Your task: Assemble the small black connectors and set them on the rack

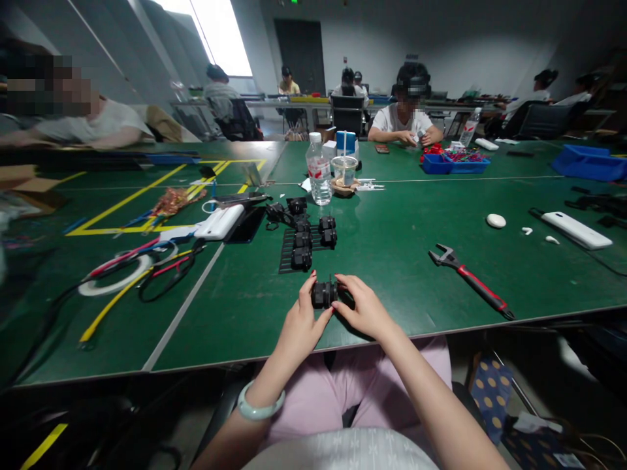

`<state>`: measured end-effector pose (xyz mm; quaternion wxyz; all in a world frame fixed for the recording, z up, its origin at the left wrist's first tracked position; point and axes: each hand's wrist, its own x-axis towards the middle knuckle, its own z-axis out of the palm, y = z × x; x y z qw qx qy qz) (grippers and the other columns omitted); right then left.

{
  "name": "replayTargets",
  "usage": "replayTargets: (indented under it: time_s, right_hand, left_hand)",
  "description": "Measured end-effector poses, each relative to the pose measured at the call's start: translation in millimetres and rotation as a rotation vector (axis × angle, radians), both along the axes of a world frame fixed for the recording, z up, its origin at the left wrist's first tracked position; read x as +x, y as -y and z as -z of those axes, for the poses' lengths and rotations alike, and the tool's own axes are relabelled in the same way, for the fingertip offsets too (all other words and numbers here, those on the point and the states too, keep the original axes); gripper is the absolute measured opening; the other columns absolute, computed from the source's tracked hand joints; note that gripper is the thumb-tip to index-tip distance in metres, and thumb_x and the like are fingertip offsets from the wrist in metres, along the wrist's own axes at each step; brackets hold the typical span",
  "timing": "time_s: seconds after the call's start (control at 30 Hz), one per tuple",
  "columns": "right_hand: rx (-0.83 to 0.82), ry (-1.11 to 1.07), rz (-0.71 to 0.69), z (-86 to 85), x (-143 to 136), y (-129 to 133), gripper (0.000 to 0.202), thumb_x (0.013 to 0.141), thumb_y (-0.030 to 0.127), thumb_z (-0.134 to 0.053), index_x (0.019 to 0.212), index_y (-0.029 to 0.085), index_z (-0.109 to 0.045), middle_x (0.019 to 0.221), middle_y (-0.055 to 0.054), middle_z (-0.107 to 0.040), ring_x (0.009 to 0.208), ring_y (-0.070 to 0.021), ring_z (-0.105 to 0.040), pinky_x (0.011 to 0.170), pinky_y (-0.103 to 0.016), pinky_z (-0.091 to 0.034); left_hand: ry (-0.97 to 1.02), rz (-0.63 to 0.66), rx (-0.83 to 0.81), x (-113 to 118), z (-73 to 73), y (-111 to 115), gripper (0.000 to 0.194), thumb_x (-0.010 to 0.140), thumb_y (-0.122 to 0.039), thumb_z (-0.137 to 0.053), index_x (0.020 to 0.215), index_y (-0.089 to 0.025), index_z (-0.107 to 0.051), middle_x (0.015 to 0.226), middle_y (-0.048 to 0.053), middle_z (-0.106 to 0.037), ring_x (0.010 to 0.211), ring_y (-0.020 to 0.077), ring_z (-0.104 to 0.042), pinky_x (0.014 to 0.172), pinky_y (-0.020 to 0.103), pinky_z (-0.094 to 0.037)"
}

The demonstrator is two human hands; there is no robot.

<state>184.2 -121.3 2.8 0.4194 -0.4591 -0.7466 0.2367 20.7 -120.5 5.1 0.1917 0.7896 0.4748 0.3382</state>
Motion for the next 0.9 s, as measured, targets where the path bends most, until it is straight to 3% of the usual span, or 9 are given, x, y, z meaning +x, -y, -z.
replayTargets:
  time_s: [0.4, 0.9]
  right_hand:
    - [0.104, 0.028, 0.009, 1.8, 2.5, 2.0, 0.043, 0.074, 0.022, -0.053, 0.116, 0.023, -0.045, 0.113, -0.008, -0.053, 0.107, -0.0208, -0.047, 0.092, -0.039, -0.040]
    - [0.025, 0.050, 0.029, 0.6, 3.9, 1.3, 0.034, 0.079, 0.022, -0.049, 0.113, 0.020, -0.050, 0.111, -0.007, -0.055, 0.105, -0.0163, -0.049, 0.093, -0.032, -0.039]
  left_hand:
    - [0.023, 0.004, 0.000, 0.1, 0.9, -0.3, 0.067, 0.076, -0.023, -0.052, 0.130, -0.019, -0.013, 0.136, 0.016, -0.028, 0.120, 0.0261, -0.038, 0.094, 0.041, -0.039]
    - [-0.037, -0.008, -0.026, 0.2, -3.1, 2.1, 0.065, 0.079, -0.025, -0.049, 0.130, -0.015, -0.011, 0.138, 0.015, -0.025, 0.122, 0.0227, -0.036, 0.096, 0.036, -0.037]
